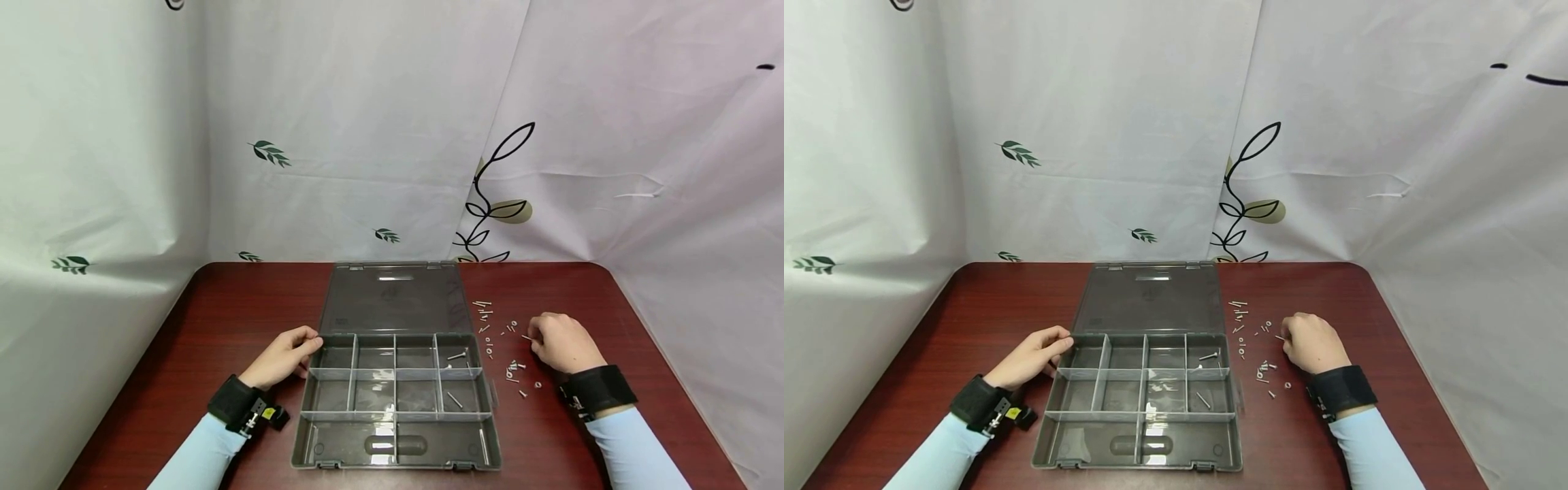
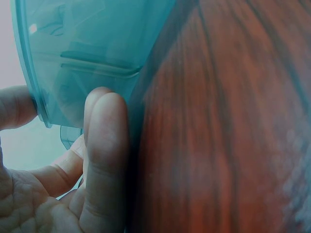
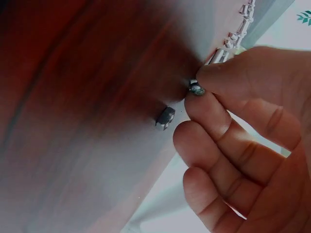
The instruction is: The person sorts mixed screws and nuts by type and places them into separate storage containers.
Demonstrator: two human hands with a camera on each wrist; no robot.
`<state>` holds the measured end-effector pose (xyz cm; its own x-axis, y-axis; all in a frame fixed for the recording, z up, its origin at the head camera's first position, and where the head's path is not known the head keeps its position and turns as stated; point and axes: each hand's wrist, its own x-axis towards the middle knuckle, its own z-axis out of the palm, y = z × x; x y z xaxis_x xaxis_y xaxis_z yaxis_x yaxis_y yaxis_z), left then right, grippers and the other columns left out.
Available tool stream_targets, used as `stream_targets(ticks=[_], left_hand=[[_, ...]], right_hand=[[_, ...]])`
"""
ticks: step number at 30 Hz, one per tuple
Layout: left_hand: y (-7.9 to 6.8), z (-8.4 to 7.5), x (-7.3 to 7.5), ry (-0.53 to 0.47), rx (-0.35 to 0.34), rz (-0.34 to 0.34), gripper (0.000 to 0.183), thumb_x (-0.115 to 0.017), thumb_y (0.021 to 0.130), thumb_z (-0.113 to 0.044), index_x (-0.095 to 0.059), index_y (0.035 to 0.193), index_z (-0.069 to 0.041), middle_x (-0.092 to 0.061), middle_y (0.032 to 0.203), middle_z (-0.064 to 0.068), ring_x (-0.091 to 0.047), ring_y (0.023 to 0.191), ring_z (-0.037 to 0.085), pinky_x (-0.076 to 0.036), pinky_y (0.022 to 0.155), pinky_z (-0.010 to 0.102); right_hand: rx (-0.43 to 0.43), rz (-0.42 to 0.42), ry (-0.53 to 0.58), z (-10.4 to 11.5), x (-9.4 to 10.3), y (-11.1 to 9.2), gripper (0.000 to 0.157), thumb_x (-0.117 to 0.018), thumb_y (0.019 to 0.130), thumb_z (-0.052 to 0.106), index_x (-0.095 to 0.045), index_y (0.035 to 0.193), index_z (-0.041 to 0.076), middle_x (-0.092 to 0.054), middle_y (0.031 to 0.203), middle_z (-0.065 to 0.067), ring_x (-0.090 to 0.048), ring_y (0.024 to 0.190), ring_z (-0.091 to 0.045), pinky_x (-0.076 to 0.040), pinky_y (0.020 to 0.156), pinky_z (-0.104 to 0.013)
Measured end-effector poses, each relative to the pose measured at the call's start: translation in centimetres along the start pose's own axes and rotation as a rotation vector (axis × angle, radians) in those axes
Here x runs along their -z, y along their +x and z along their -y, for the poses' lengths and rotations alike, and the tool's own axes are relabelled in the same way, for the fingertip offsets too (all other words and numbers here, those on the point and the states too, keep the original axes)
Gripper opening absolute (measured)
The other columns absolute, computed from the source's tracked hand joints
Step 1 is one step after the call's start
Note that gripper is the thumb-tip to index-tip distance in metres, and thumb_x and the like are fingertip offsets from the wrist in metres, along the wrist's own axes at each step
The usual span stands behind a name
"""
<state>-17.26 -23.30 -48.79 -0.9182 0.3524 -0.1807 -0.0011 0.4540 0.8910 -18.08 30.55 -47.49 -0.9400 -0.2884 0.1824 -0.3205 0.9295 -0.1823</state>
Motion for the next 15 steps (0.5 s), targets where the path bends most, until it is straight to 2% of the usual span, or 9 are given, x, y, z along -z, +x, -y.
stream_targets(ticks=[8, 11, 15], left_hand=[[0.0, 0.1, 0.0, -0.001, -0.002, 0.004, 0.052, -0.051, 0.102, -0.042, -0.052, 0.126, 0.003, -0.051, 0.087, 0.013, -0.056, 0.072, 0.022, -0.057, 0.064, 0.038], [0.0, 0.1, 0.0, 0.000, -0.004, 0.006, 0.052, -0.051, 0.102, -0.042, -0.052, 0.126, 0.003, -0.051, 0.087, 0.013, -0.056, 0.072, 0.022, -0.057, 0.064, 0.038], [-0.1, 0.1, 0.0, -0.002, -0.005, 0.006, 0.051, -0.051, 0.102, -0.042, -0.052, 0.126, 0.003, -0.051, 0.087, 0.013, -0.056, 0.072, 0.022, -0.057, 0.064, 0.038]], right_hand=[[-0.029, 0.066, 0.039, 0.6, 0.2, -0.3, 0.020, -0.070, 0.070, 0.011, -0.052, 0.068, 0.019, -0.043, 0.058, 0.007, -0.040, 0.056, -0.013, -0.035, 0.052, -0.032], [-0.006, 0.031, 0.057, 1.0, 0.3, -0.3, 0.021, -0.068, 0.070, 0.011, -0.049, 0.067, 0.021, -0.041, 0.057, 0.008, -0.038, 0.054, -0.012, -0.032, 0.052, -0.031], [0.067, -0.061, 0.071, 1.8, 0.6, 0.0, 0.023, -0.065, 0.068, 0.009, -0.047, 0.067, 0.023, -0.039, 0.060, 0.011, -0.037, 0.056, -0.009, -0.032, 0.054, -0.029]])
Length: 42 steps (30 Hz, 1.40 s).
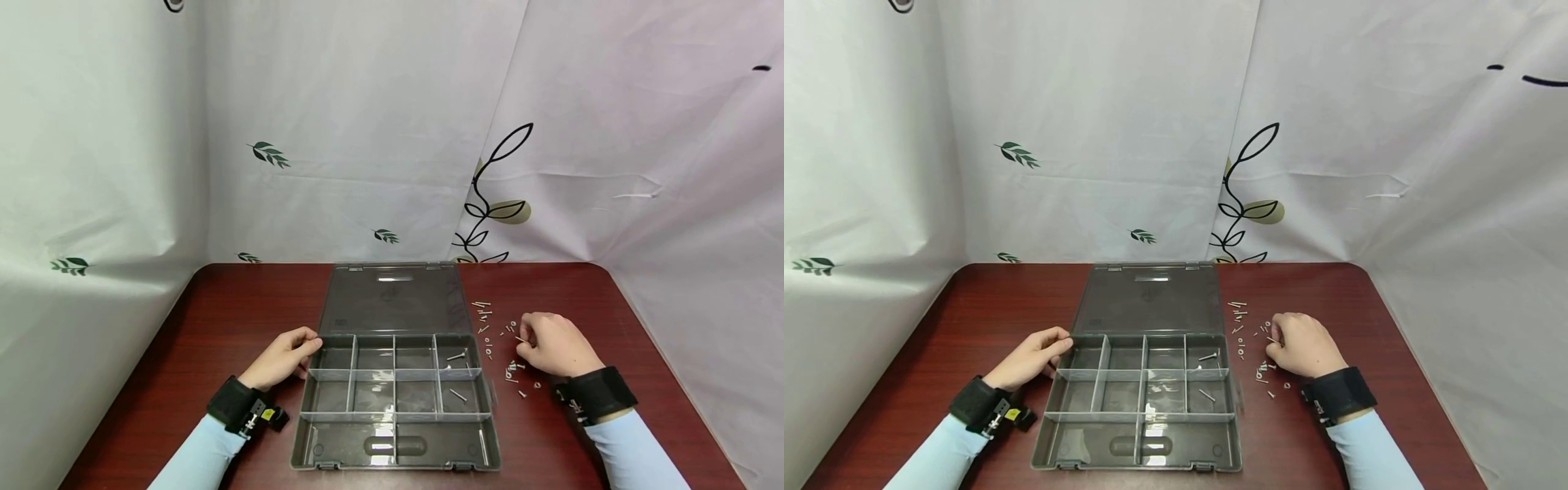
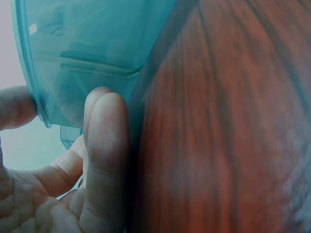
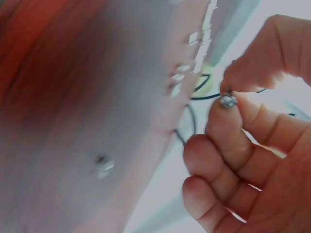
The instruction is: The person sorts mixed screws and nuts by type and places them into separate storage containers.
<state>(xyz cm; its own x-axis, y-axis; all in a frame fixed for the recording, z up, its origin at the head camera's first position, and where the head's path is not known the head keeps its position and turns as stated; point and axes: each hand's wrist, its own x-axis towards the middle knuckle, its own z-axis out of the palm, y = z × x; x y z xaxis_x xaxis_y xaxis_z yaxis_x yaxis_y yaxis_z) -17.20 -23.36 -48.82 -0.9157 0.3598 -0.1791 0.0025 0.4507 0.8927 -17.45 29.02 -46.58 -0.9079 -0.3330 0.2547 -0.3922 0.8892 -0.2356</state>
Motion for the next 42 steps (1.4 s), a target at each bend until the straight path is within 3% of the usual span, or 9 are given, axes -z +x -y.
stream_targets(ticks=[13, 21, 30, 38, 42], left_hand=[[-0.1, -0.1, 0.0, -0.005, -0.007, 0.000, 0.048, -0.052, 0.102, -0.041, -0.053, 0.122, 0.003, -0.051, 0.086, 0.014, -0.056, 0.070, 0.022, -0.057, 0.063, 0.038], [-0.1, 0.0, 0.0, -0.002, -0.005, 0.005, 0.049, -0.051, 0.102, -0.042, -0.052, 0.122, 0.003, -0.050, 0.086, 0.013, -0.056, 0.070, 0.022, -0.056, 0.063, 0.038], [-0.1, 0.0, 0.0, -0.009, 0.002, 0.007, 0.050, -0.051, 0.102, -0.042, -0.052, 0.124, 0.003, -0.050, 0.087, 0.014, -0.056, 0.071, 0.022, -0.056, 0.064, 0.038], [0.2, 0.1, 0.0, -0.006, 0.001, 0.003, 0.052, -0.051, 0.102, -0.042, -0.052, 0.127, 0.004, -0.051, 0.085, 0.013, -0.056, 0.070, 0.022, -0.057, 0.063, 0.039], [0.2, 0.1, 0.0, -0.004, 0.002, 0.006, 0.052, -0.051, 0.102, -0.042, -0.052, 0.127, 0.004, -0.051, 0.085, 0.013, -0.057, 0.070, 0.022, -0.057, 0.063, 0.039]], right_hand=[[0.245, -0.132, 0.128, 5.3, 1.8, 0.2, 0.033, -0.062, 0.060, 0.005, -0.045, 0.073, 0.030, -0.043, 0.069, 0.015, -0.039, 0.068, -0.001, -0.035, 0.060, -0.021], [0.365, -0.168, 0.212, 8.5, 2.7, -0.2, 0.039, -0.063, 0.059, 0.002, -0.046, 0.077, 0.032, -0.045, 0.073, 0.017, -0.042, 0.071, -0.002, -0.036, 0.064, -0.021], [0.407, -0.164, 0.215, 9.9, 2.6, -0.5, 0.036, -0.064, 0.061, 0.003, -0.048, 0.079, 0.030, -0.046, 0.075, 0.018, -0.041, 0.072, 0.000, -0.036, 0.063, -0.017], [0.421, -0.127, 0.159, 10.3, 2.8, -1.0, 0.035, -0.080, 0.070, 0.027, -0.062, 0.100, 0.030, -0.047, 0.099, 0.026, -0.047, 0.084, 0.002, -0.043, 0.073, -0.021], [0.421, -0.123, 0.148, 10.2, 2.8, -1.1, 0.035, -0.080, 0.070, 0.028, -0.063, 0.101, 0.028, -0.047, 0.099, 0.025, -0.045, 0.081, 0.001, -0.042, 0.072, -0.021]])
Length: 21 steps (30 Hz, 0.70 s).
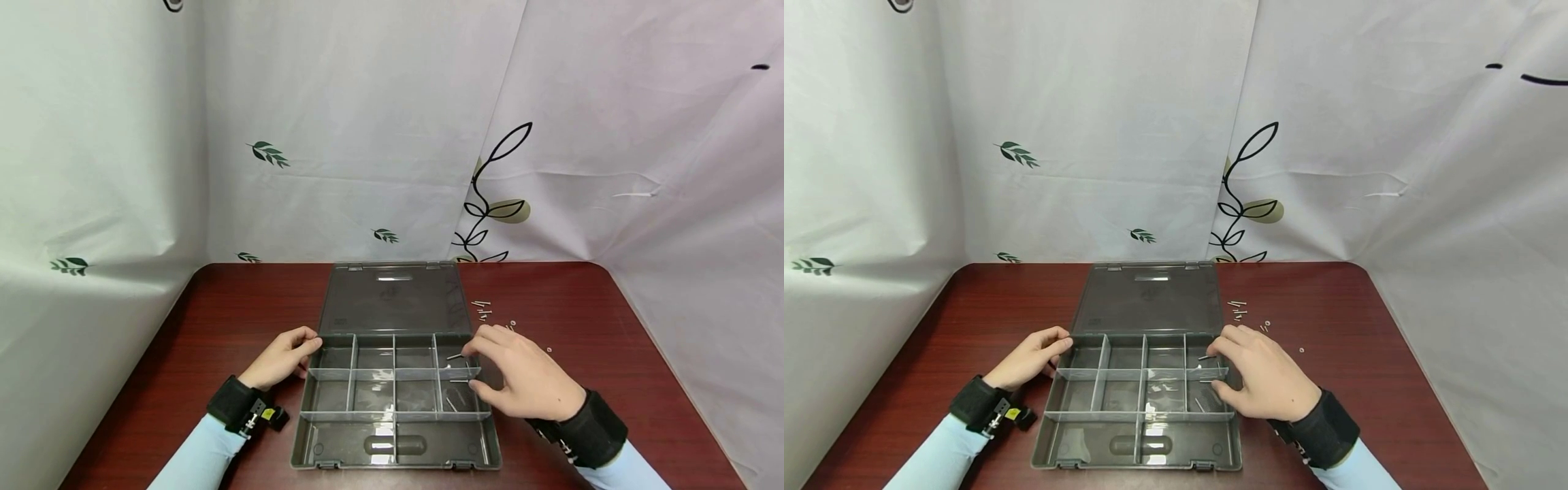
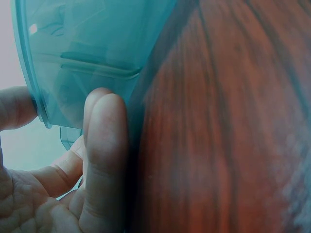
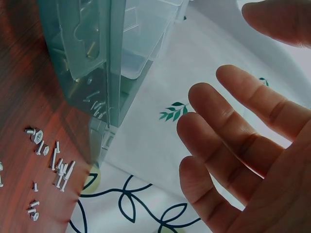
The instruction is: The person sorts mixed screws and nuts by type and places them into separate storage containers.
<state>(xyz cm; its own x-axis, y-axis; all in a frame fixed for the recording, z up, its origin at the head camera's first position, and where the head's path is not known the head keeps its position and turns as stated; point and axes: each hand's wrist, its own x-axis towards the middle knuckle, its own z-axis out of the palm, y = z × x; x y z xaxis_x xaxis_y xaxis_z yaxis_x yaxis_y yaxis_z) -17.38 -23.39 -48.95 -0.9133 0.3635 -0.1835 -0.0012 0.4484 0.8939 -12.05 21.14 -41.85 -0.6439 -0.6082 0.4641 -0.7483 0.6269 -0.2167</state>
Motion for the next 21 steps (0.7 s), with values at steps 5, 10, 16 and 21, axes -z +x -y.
stream_targets(ticks=[5, 10, 16, 21], left_hand=[[-0.2, -0.2, 0.1, -0.001, -0.008, 0.009, 0.051, -0.050, 0.103, -0.040, -0.051, 0.127, 0.004, -0.051, 0.086, 0.013, -0.056, 0.071, 0.022, -0.057, 0.064, 0.039], [-0.3, -0.3, 0.0, -0.002, -0.002, 0.007, 0.051, -0.051, 0.102, -0.041, -0.052, 0.126, 0.004, -0.051, 0.086, 0.013, -0.056, 0.071, 0.023, -0.056, 0.065, 0.038], [-0.2, -0.3, -0.1, -0.007, -0.004, -0.001, 0.050, -0.051, 0.102, -0.042, -0.053, 0.124, 0.003, -0.051, 0.086, 0.013, -0.057, 0.071, 0.022, -0.057, 0.064, 0.038], [-0.1, -0.3, -0.2, -0.007, 0.003, -0.010, 0.051, -0.052, 0.102, -0.042, -0.053, 0.125, 0.003, -0.052, 0.084, 0.013, -0.057, 0.070, 0.022, -0.057, 0.063, 0.038]], right_hand=[[-0.029, 0.048, -0.002, -0.3, 0.2, 0.0, 0.031, -0.077, 0.075, 0.030, -0.063, 0.103, 0.029, -0.048, 0.100, 0.023, -0.047, 0.082, -0.002, -0.043, 0.073, -0.023], [-0.041, 0.040, -0.006, -0.9, 0.0, 0.0, 0.029, -0.078, 0.076, 0.030, -0.063, 0.101, 0.030, -0.048, 0.099, 0.024, -0.048, 0.080, -0.002, -0.044, 0.074, -0.024], [-0.046, 0.014, -0.017, -2.1, -0.2, 0.2, 0.026, -0.078, 0.076, 0.029, -0.063, 0.097, 0.029, -0.049, 0.095, 0.022, -0.046, 0.081, -0.001, -0.043, 0.072, -0.023], [-0.078, -0.011, -0.030, -3.6, -0.3, 0.7, 0.020, -0.076, 0.077, 0.025, -0.063, 0.092, 0.025, -0.051, 0.088, 0.018, -0.045, 0.077, 0.001, -0.044, 0.067, -0.023]])
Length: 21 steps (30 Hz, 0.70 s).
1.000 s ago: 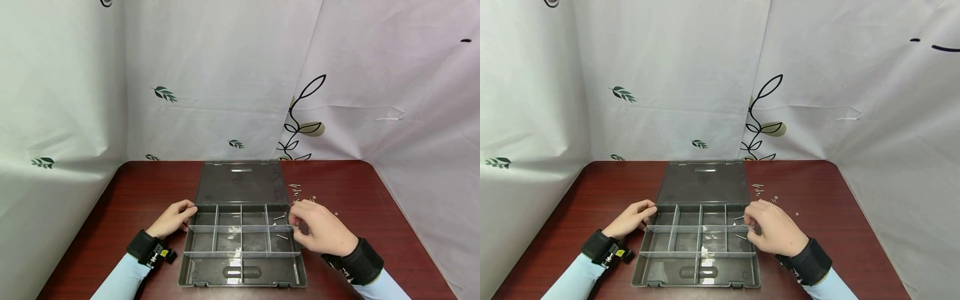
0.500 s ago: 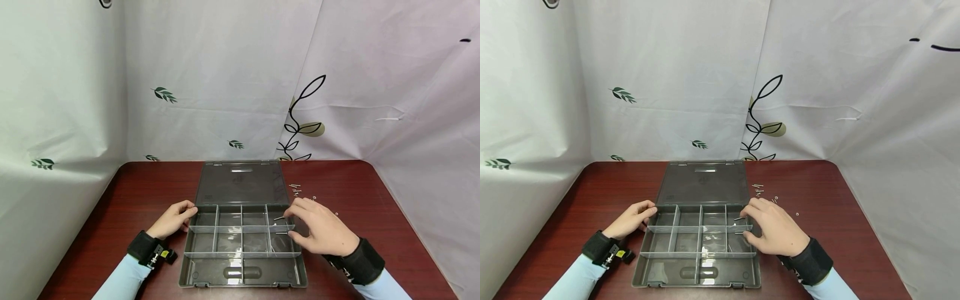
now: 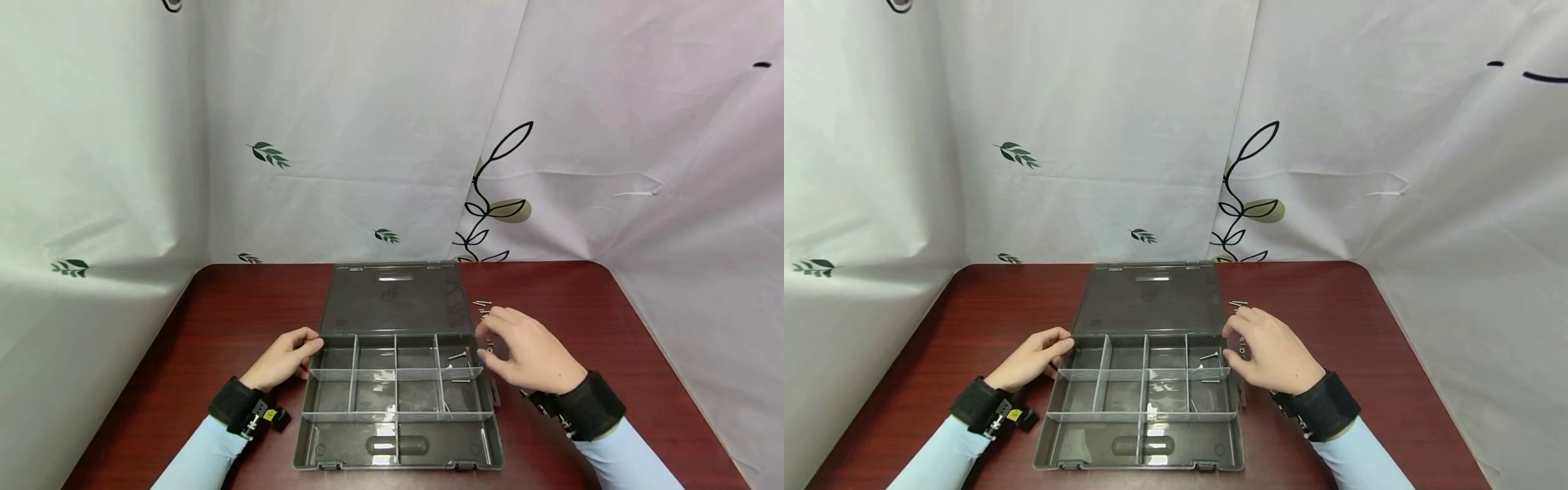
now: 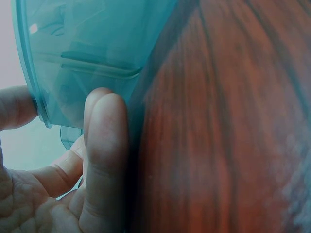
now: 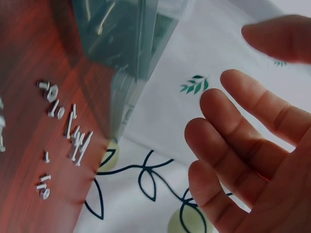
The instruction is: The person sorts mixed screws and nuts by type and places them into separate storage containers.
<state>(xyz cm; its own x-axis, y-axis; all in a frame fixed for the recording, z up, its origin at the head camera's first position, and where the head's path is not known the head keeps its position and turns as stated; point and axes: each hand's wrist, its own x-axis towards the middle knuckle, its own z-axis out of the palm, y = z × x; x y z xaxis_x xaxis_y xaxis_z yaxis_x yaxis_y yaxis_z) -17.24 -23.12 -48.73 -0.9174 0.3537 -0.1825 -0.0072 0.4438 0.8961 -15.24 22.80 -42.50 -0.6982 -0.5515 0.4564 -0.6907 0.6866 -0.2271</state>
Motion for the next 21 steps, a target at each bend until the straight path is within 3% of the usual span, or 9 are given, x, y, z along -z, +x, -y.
stream_targets(ticks=[7, 14, 21], left_hand=[[0.1, -0.2, 0.0, -0.011, -0.010, 0.013, 0.052, -0.052, 0.102, -0.041, -0.052, 0.128, 0.004, -0.053, 0.086, 0.014, -0.058, 0.071, 0.023, -0.057, 0.064, 0.038], [0.1, -0.3, 0.2, -0.008, -0.024, 0.014, 0.051, -0.051, 0.103, -0.038, -0.051, 0.129, 0.005, -0.052, 0.087, 0.013, -0.057, 0.071, 0.023, -0.057, 0.063, 0.039], [0.0, 0.0, 0.1, -0.001, 0.011, -0.009, 0.052, -0.053, 0.101, -0.041, -0.053, 0.127, 0.003, -0.052, 0.086, 0.013, -0.057, 0.071, 0.022, -0.057, 0.063, 0.038]], right_hand=[[-0.049, -0.007, -0.054, -2.5, -0.1, 1.1, 0.014, -0.072, 0.077, 0.016, -0.062, 0.085, 0.020, -0.050, 0.080, 0.014, -0.047, 0.073, -0.003, -0.044, 0.064, -0.026], [-0.145, 0.089, -0.049, -5.8, -0.7, 2.9, 0.010, -0.071, 0.080, 0.013, -0.063, 0.086, 0.017, -0.054, 0.081, 0.008, -0.048, 0.072, -0.009, -0.044, 0.065, -0.031], [-0.263, 0.211, -0.054, -9.0, -2.1, 4.3, 0.008, -0.070, 0.082, 0.012, -0.066, 0.089, 0.014, -0.061, 0.086, 0.001, -0.053, 0.073, -0.016, -0.047, 0.069, -0.038]])
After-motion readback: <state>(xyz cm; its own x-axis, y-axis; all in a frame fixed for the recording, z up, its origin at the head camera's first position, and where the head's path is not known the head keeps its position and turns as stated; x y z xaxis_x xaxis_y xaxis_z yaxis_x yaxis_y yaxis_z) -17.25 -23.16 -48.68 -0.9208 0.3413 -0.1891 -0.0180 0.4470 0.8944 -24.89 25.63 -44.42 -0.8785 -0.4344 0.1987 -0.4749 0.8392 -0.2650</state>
